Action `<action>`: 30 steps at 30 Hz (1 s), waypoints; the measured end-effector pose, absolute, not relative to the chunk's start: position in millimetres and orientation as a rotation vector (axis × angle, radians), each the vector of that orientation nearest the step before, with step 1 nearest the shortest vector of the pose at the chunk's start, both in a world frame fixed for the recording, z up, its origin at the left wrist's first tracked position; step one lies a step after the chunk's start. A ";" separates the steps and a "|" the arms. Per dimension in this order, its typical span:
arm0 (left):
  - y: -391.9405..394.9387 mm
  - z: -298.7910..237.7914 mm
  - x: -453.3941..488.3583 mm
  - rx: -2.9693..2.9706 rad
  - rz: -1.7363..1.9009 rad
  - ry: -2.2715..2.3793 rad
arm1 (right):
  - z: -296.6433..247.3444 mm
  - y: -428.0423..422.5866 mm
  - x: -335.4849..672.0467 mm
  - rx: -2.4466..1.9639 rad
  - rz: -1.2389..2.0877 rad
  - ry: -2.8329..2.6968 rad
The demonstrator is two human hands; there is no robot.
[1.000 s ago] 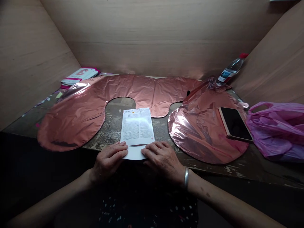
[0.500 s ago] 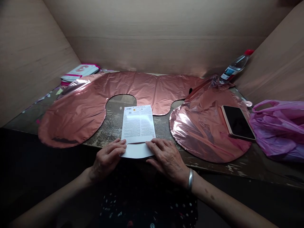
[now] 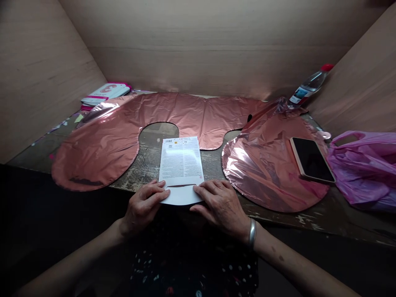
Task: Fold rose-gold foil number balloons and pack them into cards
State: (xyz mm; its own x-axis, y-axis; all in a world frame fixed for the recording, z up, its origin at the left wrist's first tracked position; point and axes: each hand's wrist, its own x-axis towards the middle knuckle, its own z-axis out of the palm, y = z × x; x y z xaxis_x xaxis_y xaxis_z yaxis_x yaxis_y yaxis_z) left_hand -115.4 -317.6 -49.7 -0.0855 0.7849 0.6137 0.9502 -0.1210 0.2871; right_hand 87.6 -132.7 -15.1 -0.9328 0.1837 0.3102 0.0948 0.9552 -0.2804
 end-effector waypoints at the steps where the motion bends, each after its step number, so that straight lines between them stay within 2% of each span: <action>1: -316.3 -50.0 -112.6 -1.924 -0.987 -1.921 | -13.3 -132.0 85.2 -0.223 0.391 -2.771; 8: -301.6 -45.6 -84.5 -1.953 -0.845 -2.026 | -14.7 -119.3 56.8 -0.379 0.338 -2.763; 14: -295.9 -40.8 -81.9 -2.048 -0.700 -2.088 | -16.2 -117.1 47.1 -0.352 0.163 -2.826; 22: -295.7 -35.3 -89.5 -2.130 -0.768 -2.079 | -17.5 -111.3 34.4 -0.457 0.732 -2.642; 27: -293.0 -16.2 -99.7 -2.154 -1.061 -2.184 | -20.6 -106.6 44.5 -0.453 0.651 -2.552; 30: -281.6 -10.6 -107.1 -1.996 -1.037 -2.243 | -21.6 -109.3 51.5 -0.458 0.633 -2.572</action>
State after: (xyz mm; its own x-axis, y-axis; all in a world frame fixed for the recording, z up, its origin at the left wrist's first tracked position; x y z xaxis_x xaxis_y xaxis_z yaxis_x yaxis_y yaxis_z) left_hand -107.1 -281.6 -10.6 -0.2101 0.8984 0.3856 0.8757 -0.0024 0.4828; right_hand 51.5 -109.3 -21.6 -0.8440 0.4127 0.3426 0.2064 0.8395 -0.5027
